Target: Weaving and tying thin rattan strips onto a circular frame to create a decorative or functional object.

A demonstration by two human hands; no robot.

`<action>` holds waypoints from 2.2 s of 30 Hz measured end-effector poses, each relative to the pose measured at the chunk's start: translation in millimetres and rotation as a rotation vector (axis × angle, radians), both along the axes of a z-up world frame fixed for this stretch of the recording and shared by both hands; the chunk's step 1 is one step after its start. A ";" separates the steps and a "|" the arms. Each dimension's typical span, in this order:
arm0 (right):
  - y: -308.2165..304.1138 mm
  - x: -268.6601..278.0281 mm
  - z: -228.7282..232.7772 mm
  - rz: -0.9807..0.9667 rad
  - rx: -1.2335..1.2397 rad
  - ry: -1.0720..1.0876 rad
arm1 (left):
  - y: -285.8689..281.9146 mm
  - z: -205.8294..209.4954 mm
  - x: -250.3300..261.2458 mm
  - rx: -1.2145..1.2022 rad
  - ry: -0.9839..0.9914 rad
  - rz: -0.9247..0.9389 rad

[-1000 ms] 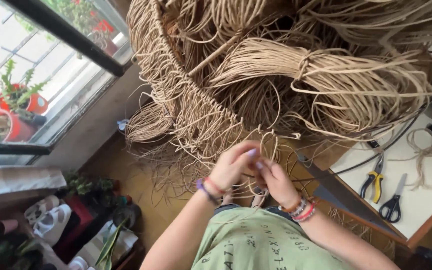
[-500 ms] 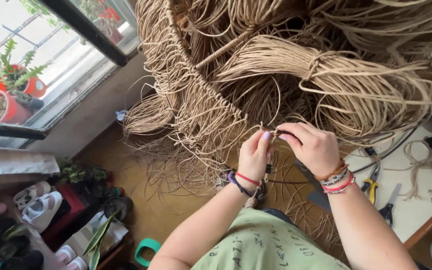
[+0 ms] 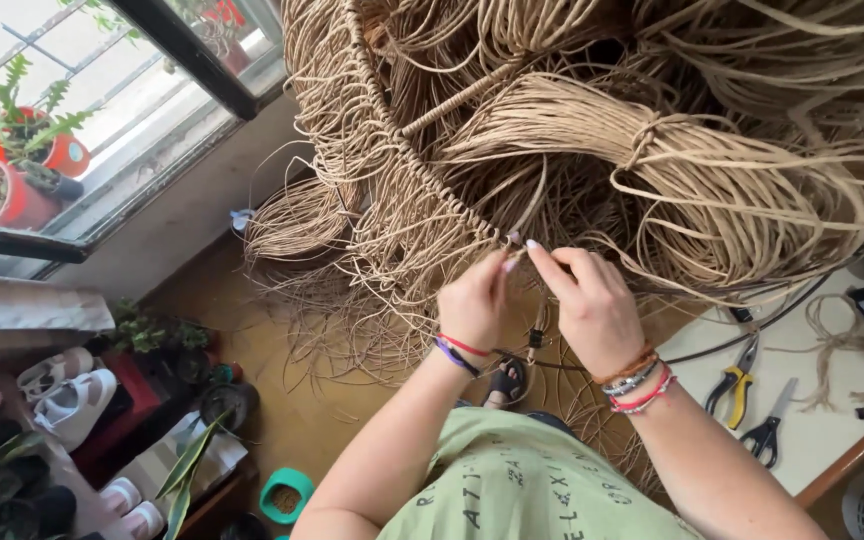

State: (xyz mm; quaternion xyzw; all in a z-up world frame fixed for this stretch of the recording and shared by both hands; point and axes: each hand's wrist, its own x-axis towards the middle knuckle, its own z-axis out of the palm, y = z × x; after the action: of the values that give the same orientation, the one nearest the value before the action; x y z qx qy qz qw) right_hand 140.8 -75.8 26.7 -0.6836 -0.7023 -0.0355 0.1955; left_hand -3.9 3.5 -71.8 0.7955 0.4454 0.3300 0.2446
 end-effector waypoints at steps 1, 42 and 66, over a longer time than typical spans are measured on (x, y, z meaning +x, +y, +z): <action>-0.2 2.3 1.3 0.002 0.000 -0.001 | 3.9 6.8 -3.9 0.000 -0.001 0.002; -171.3 -57.3 1.5 -0.396 0.111 0.142 | -42.7 140.0 -9.0 0.243 -0.048 -0.634; -690.9 -57.2 -179.9 -1.276 -0.038 0.511 | -609.4 -104.4 151.5 -0.128 0.665 -1.805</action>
State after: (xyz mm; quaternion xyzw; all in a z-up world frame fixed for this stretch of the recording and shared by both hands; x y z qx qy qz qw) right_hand 83.6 -766.8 -153.2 -0.9537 -0.0947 0.0307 0.2838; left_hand 147.6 -605.8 -176.2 0.8764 -0.2708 -0.2495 0.3105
